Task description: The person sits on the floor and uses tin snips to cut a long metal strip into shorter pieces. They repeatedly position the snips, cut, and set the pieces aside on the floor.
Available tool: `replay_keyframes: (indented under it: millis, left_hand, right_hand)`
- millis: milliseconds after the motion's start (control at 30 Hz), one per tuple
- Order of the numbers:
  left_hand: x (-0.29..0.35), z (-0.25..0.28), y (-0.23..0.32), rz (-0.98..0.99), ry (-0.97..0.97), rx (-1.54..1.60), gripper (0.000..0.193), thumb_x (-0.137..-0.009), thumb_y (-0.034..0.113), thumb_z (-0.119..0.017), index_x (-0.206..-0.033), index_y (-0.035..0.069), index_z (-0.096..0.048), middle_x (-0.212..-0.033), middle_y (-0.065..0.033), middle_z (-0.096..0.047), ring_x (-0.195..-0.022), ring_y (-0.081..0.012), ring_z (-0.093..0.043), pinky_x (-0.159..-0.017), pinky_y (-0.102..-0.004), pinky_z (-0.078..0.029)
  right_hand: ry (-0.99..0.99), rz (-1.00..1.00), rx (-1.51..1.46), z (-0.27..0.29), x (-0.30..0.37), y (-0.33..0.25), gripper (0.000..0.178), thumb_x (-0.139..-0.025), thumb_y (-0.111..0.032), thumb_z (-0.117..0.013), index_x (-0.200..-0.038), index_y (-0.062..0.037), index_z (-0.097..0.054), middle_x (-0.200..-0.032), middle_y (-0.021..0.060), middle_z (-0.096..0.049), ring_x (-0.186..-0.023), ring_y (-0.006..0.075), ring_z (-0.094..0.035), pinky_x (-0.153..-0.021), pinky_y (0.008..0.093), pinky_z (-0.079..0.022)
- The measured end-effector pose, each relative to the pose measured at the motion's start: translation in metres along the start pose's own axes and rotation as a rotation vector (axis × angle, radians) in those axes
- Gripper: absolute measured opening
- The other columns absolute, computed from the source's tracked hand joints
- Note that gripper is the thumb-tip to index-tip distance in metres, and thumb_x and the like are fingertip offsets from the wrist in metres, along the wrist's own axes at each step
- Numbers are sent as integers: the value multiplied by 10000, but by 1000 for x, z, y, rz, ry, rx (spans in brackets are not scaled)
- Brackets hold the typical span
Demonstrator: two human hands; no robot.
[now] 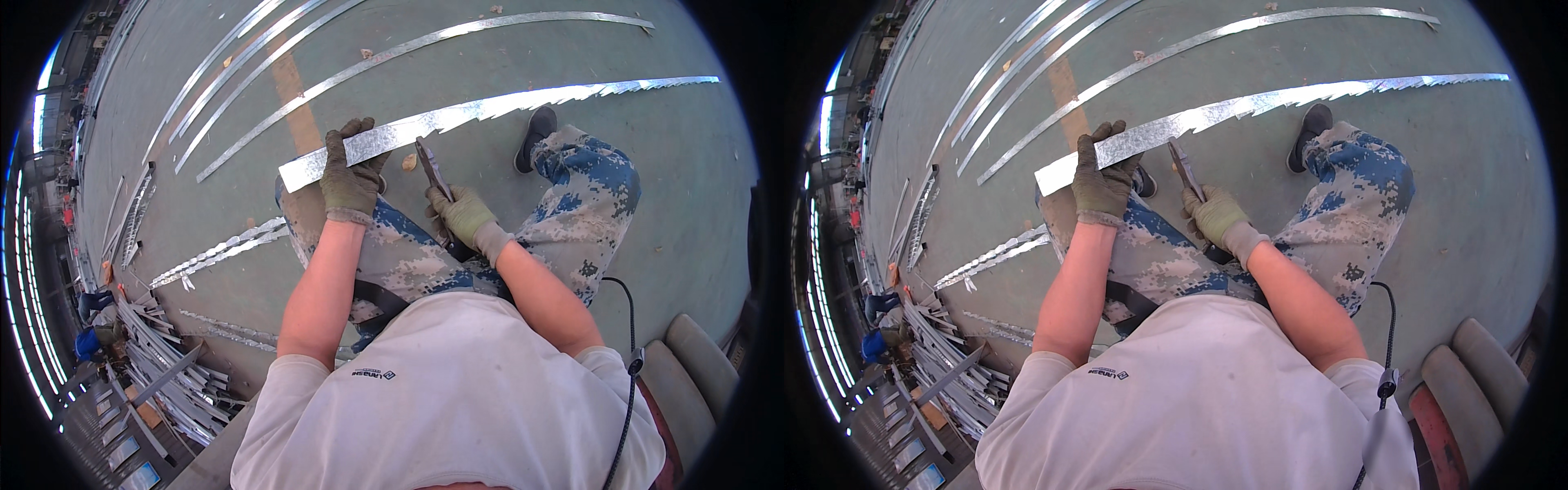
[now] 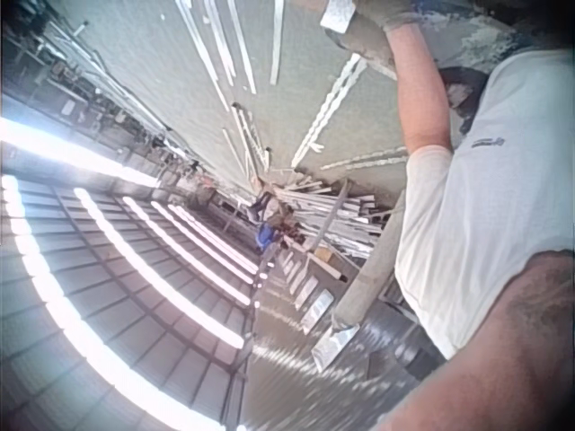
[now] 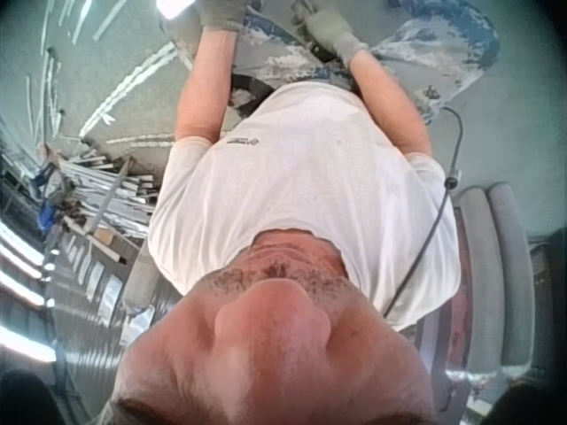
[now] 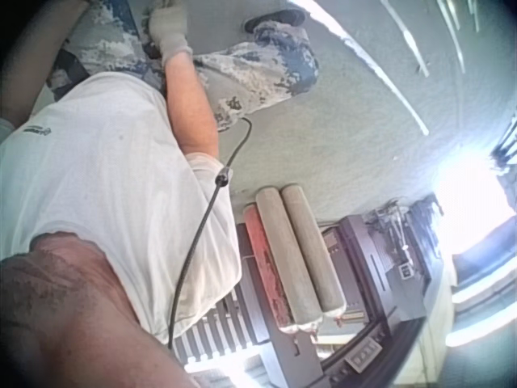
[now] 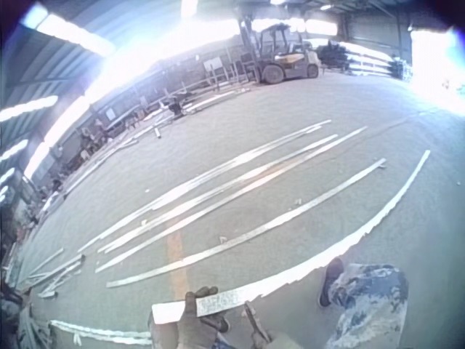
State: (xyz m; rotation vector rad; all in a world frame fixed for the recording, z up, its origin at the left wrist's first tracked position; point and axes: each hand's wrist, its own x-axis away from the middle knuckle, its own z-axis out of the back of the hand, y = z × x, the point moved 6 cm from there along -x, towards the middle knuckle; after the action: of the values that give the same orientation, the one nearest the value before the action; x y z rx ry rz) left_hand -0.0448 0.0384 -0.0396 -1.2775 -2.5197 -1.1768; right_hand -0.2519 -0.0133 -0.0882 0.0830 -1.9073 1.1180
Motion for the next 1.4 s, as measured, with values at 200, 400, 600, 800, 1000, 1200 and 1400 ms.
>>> replay_keyframes:
  millis: [200, 400, 600, 800, 1000, 1200, 1400]
  left_hand:
    - [0, 2, 0, -21, -12, 31, 448, -1048, 346, -600, -1259, -49, -587, -1321, -248, -621, -1284, -386, -591, -1082, -650, -506]
    - [-1, 3, -1, -9, -22, 44, 449, -1050, 346, -598, -1262, -50, -587, -1327, -250, -618, -1281, -386, -592, -1085, -648, -505]
    - [-2, 5, -1, 1, -7, 45, 456, -1052, 360, -591, -1261, -45, -591, -1333, -252, -618, -1283, -390, -593, -1086, -640, -507]
    - [-3, 6, -1, 1, -28, 22, 453, -1055, 367, -585, -1254, -41, -599, -1331, -250, -623, -1272, -391, -601, -1084, -632, -513]
    - [0, 0, -1, 24, -30, 45, 440, -1062, 355, -575, -1249, -42, -601, -1342, -259, -614, -1278, -401, -596, -1084, -632, -514]
    - [11, -11, 4, -22, 25, -10, 468, -1076, 375, -534, -1278, -45, -578, -1363, -282, -597, -1284, -423, -592, -1069, -624, -530]
    - [9, -5, 5, 33, 38, 94, 469, -1090, 385, -488, -1279, -37, -568, -1363, -291, -594, -1284, -451, -588, -1041, -632, -550]
  right_hand:
    - [-10, -9, 15, -2, 1, -4, 377, -1042, -387, -616, -1151, -27, -640, -853, 80, -692, -605, 152, -616, -539, 331, -512]
    - [-4, -8, 15, -2, -1, -1, 375, -1038, -374, -635, -1182, -28, -640, -869, 80, -679, -607, 150, -606, -516, 336, -518]
    - [1, 8, 46, -4, -2, 1, 370, -1041, -376, -627, -1149, -23, -650, -854, 80, -685, -576, 146, -596, -518, 329, -507]
    - [17, 0, 7, -5, 3, -5, 367, -1033, -371, -629, -1103, -12, -661, -813, 81, -687, -569, 151, -595, -517, 324, -483]
    - [-61, -26, -195, -7, 8, -3, 318, -1025, -335, -647, -1090, -24, -668, -748, 67, -644, -482, 145, -551, -410, 323, -421]
    - [-213, -76, -324, -6, 20, -16, 307, -1030, -312, -644, -1115, -17, -662, -742, 55, -625, -479, 139, -542, -407, 327, -412]
    - [-608, -169, -809, -16, 36, -19, 361, -1075, -361, -557, -1190, -33, -653, -810, 21, -644, -560, 127, -527, -474, 304, -404]
